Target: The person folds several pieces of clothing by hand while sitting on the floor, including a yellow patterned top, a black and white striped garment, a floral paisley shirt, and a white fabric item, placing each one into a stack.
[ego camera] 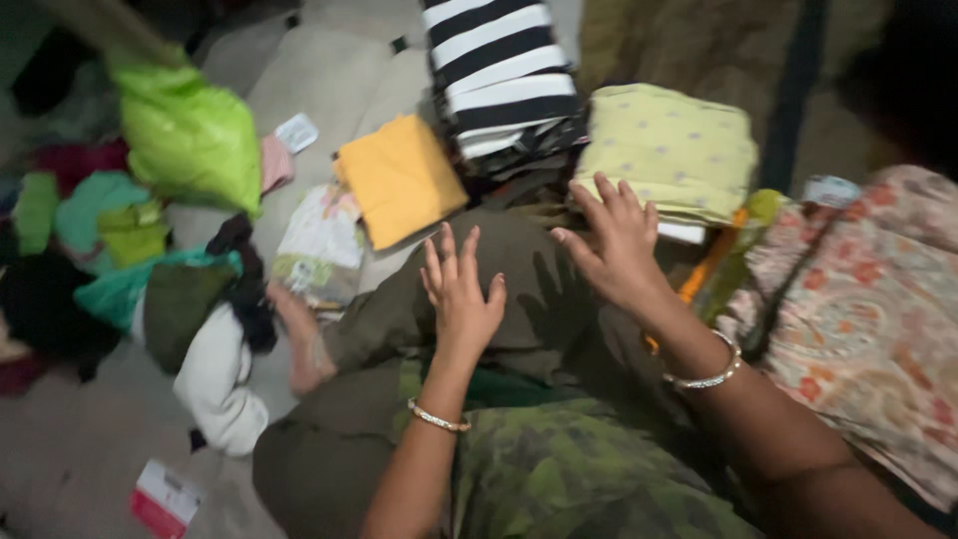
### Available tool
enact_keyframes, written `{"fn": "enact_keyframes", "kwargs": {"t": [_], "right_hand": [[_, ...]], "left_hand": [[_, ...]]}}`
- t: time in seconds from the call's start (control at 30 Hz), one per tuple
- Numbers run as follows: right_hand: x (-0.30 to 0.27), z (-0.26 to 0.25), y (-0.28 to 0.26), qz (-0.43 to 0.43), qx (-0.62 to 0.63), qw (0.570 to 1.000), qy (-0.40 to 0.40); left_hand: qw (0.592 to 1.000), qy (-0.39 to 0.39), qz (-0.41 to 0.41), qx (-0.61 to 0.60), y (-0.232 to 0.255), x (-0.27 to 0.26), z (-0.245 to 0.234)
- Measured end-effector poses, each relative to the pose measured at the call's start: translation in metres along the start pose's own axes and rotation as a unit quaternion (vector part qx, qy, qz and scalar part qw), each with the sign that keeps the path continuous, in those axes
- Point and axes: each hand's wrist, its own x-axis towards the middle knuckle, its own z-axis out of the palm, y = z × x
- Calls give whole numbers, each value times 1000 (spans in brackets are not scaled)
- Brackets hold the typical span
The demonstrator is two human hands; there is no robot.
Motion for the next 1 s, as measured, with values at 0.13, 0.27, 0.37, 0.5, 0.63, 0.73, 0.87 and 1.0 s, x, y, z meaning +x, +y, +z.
{"fn": "enact_keyframes", "kwargs": {"t": [0.13, 0.27, 0.37, 0.5, 0.63, 0.73, 0.87, 1.0], "right_hand": [[11, 20, -16, -18, 14, 999, -42], [19, 42, -33, -31, 36, 995, -87], [24, 59, -43, -42, 49, 993, -104], [31, 77, -50, -80, 56, 987, -128], [38, 87, -59, -102, 59, 981, -157], [43, 95, -68, -115, 58, 976, -175], [46, 105, -83, -126, 66, 970, -199], [53, 116, -99, -150, 62, 964, -212]], "left_hand": [[997, 43, -56, 11, -54, -22, -13], [991, 60, -112, 31, -101, -45, -26], [982, 57, -177, 38, -130, -60, -37], [973, 100, -202, 43, -166, -77, -48], [963, 133, -232, 41, -204, -83, -57], [952, 136, -267, 59, -227, -83, -58], [953, 210, -195, 98, -261, -71, -54], [938, 199, -269, 86, -284, -63, -46]]}}
